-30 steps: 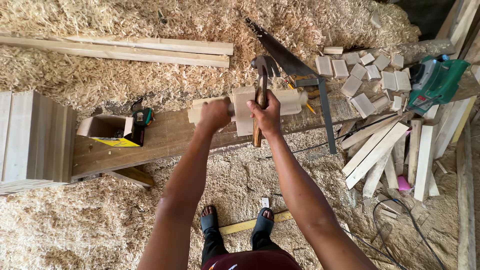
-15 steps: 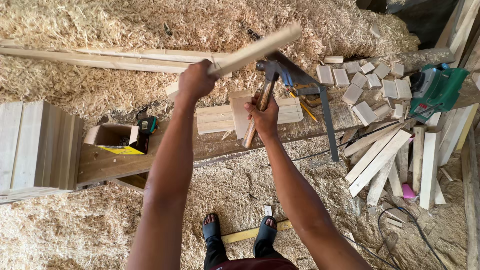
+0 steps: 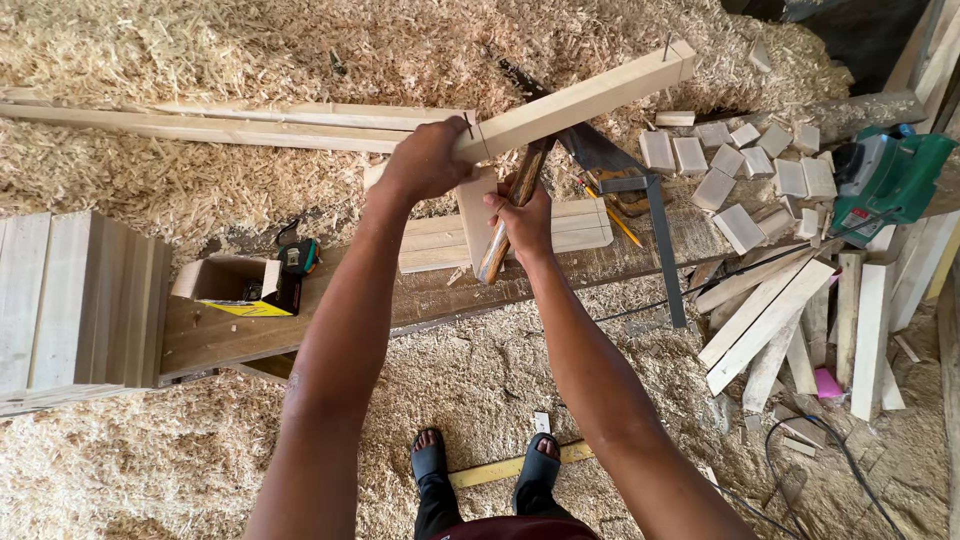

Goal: The person marks several small wooden planks with a pencil and square, then retrieves a hammer and nails from a box. They drive nails into the planks to join them into a small frame-like structure on a workbench.

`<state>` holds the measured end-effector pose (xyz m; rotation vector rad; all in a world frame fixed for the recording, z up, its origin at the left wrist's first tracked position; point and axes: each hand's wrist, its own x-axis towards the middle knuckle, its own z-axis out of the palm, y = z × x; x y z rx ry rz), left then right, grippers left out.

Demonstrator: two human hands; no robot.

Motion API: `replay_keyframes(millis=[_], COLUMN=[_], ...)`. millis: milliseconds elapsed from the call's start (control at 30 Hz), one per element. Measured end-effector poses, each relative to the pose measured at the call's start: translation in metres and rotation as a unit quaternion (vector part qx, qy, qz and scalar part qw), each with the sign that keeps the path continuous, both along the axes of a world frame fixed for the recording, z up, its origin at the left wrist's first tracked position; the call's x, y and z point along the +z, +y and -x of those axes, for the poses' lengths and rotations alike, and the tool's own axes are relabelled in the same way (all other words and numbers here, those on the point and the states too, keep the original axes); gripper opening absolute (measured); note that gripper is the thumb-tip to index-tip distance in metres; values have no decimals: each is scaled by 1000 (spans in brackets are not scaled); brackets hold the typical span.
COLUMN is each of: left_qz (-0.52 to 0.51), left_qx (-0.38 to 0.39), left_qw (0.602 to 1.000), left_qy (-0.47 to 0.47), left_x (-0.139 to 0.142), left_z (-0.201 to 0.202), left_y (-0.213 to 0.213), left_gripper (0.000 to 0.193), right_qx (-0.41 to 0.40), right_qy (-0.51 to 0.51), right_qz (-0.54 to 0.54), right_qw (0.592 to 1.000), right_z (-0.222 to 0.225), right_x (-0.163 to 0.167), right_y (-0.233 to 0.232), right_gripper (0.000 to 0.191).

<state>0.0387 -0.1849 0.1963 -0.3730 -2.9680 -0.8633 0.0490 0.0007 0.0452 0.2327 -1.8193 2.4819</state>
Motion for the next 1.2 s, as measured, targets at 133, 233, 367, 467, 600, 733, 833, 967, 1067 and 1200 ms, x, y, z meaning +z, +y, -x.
replay_keyframes(millis=[133, 233, 367, 467, 600, 733, 833, 967, 1067, 1200], left_qz=[5, 17, 23, 23, 49, 74, 69, 88, 101, 116], left_qx=[-18, -24, -38, -61, -61, -72, -81, -93, -99, -98], left_qw=[1000, 1000, 999, 998, 996, 994, 994, 992, 990, 986], left_qy=[-9, -7, -8, -7, -30, -28, -15, -15, -17, -62], left_x=[0, 0, 3, 6, 7, 6, 4, 8, 14, 17], left_z=[1, 2, 2, 1, 0, 0, -1, -3, -5, -7], left_y=[4, 5, 4, 5, 7, 7, 8, 15, 20, 19], left_gripper=[51, 49, 47, 47, 45, 40, 41, 43, 60, 66], right_qx=[4, 19, 33, 47, 74, 88, 63, -19, -22, -19], right_qy=[-21, -17, -23, -24, -15, -85, -112, -28, -7, 21], right_qz=[12, 34, 55, 54, 46, 19, -82, -485, -577, -662], right_qw=[1000, 999, 998, 997, 996, 992, 988, 874, 816, 749], right_z=[3, 4, 6, 8, 8, 1, -5, -8, -13, -16], right_x=[1, -1, -6, -8, -8, -10, -18, -33, -45, -57], right_y=[4, 7, 12, 14, 18, 36, 56, 68, 73, 78], right_gripper=[40, 42, 45, 44, 40, 33, 40, 39, 46, 55])
